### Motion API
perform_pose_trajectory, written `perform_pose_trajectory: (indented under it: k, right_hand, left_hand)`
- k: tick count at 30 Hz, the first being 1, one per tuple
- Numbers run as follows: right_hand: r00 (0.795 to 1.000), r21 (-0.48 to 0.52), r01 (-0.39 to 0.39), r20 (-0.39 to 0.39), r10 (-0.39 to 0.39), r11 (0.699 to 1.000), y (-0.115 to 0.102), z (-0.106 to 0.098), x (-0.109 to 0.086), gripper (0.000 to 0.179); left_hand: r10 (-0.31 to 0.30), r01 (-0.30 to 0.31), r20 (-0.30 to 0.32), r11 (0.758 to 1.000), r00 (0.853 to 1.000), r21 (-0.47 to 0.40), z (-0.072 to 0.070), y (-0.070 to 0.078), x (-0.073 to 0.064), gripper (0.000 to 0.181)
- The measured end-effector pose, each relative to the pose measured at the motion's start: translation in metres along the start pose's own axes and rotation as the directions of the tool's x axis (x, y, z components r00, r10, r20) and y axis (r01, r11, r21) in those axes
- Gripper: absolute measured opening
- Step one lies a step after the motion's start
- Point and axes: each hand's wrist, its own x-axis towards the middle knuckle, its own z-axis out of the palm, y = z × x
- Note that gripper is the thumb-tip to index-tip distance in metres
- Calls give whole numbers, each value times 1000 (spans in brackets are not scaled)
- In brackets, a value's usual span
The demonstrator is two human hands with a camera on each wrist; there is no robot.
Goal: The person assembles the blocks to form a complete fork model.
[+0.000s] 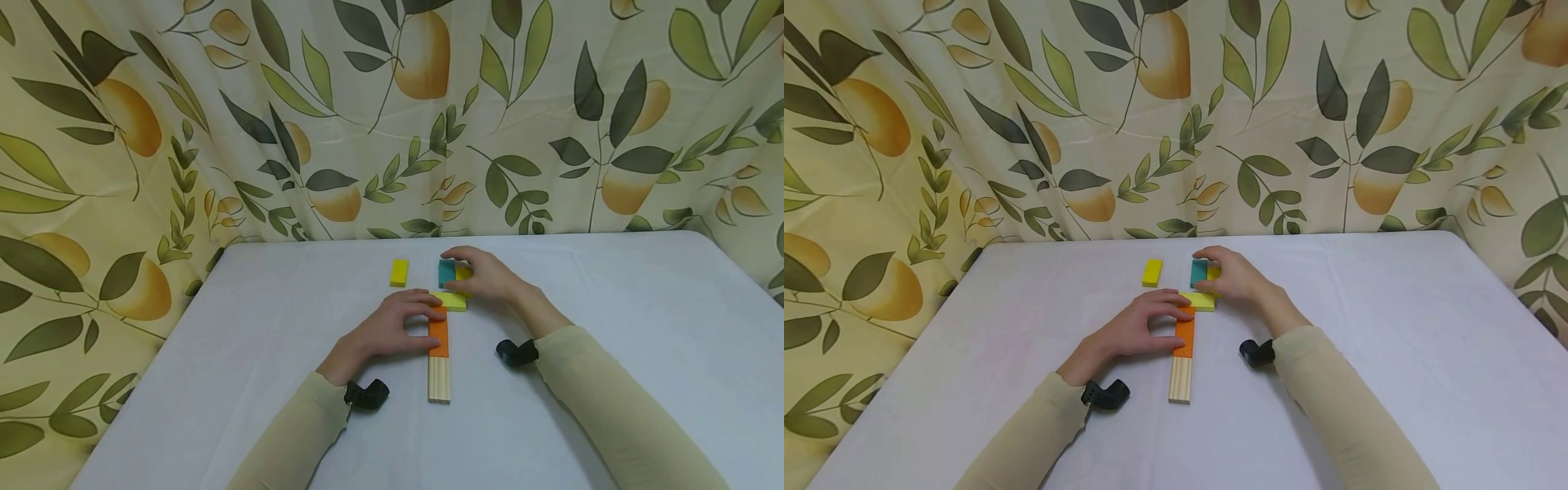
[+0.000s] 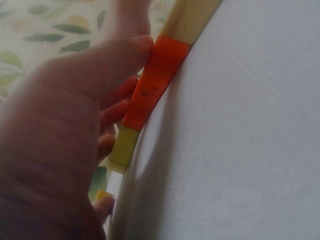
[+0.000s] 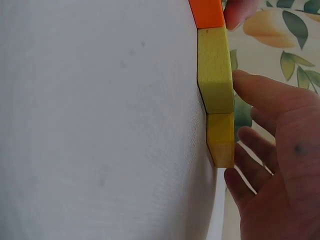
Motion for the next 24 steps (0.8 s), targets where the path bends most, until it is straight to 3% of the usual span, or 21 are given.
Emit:
perform_pose_trajectory:
  k: [24]
  right_hand:
    - [1000, -9, -15, 21, 15, 1000, -1, 3, 3, 58]
  left_hand:
    - [19, -19, -8, 1000, 1000, 11, 0, -1, 0, 38]
